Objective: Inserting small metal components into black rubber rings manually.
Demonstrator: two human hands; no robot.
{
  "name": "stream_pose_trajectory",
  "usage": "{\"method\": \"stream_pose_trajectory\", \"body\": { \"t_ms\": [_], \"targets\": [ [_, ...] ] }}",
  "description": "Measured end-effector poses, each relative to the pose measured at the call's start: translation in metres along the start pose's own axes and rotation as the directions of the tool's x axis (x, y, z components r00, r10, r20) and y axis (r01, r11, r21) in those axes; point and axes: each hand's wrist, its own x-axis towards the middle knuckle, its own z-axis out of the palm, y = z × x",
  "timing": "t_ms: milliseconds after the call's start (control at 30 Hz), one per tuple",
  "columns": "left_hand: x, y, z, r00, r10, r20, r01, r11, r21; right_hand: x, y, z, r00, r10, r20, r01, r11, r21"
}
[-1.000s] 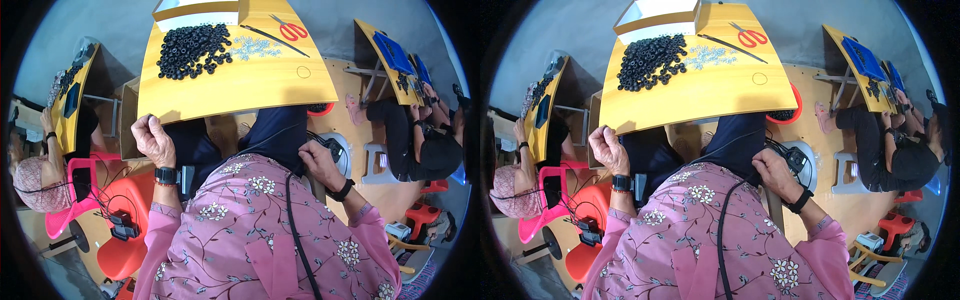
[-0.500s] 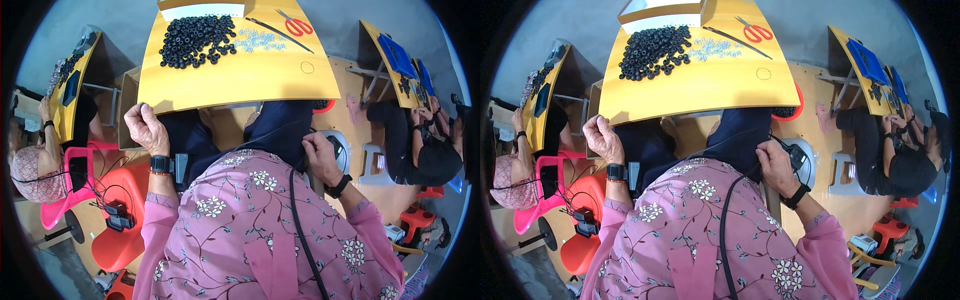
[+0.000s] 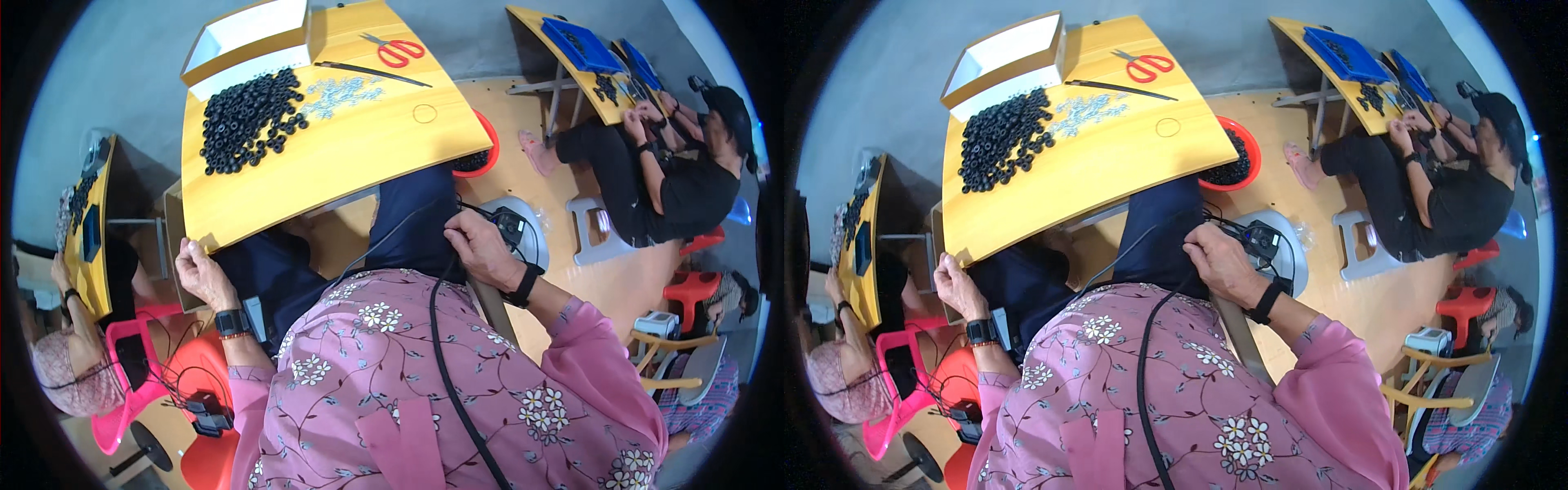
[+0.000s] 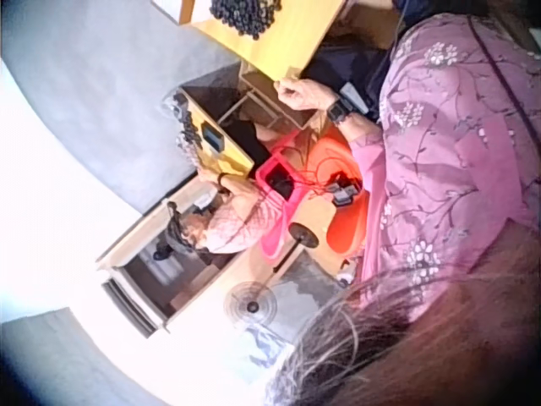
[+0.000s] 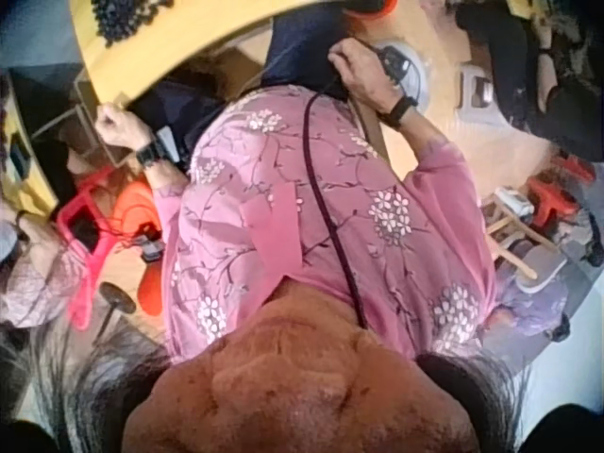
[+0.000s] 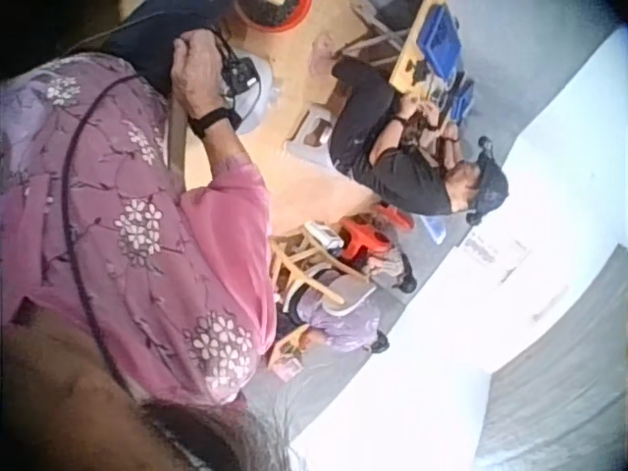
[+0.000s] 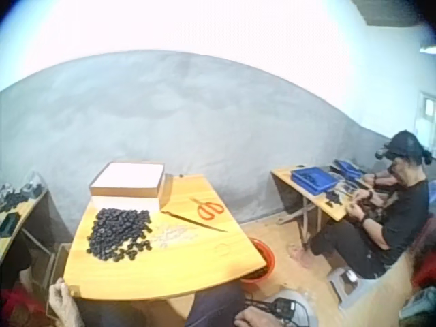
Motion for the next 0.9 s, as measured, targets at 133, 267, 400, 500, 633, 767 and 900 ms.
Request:
{"method": "stream_pose_trajectory", "body": {
  "t_ms": [133,267,400,500,633,767,900],
  "targets": [
    [-0.002,0.007,-0.002,1.0,-0.012,0.006,0.013,0.998,-0.059,0.0,0.001,0.0,1.0,-0.014,0.02,0.014,0.999,-0.04],
    [0.0,0.001,-0.007,1.0,-0.014,0.016,0.015,0.998,-0.064,-0.002,0.0,-0.002,1.0,-0.024,0.009,0.025,0.999,-0.041],
    [0.007,-0.016,-0.014,0.996,-0.056,0.063,0.064,0.99,-0.128,-0.005,0.004,-0.002,1.0,-0.016,-0.019,0.015,0.999,-0.041],
    [0.01,-0.016,-0.013,0.996,-0.055,0.072,0.063,0.991,-0.12,-0.005,0.005,-0.003,0.999,0.001,-0.039,-0.001,1.0,-0.018],
    [0.005,-0.008,-0.009,0.996,-0.06,0.07,0.065,0.995,-0.071,-0.006,0.003,-0.004,0.999,0.019,-0.049,-0.02,1.0,-0.018],
    [0.01,-0.01,-0.014,0.99,-0.048,0.13,0.065,0.99,-0.126,-0.008,0.002,-0.003,0.998,0.027,-0.054,-0.028,0.999,-0.019],
    [0.007,-0.005,-0.011,0.996,-0.027,0.09,0.025,1.0,0.016,-0.007,0.003,0.0,0.997,0.025,-0.074,-0.027,0.999,-0.029]
  ]
}}
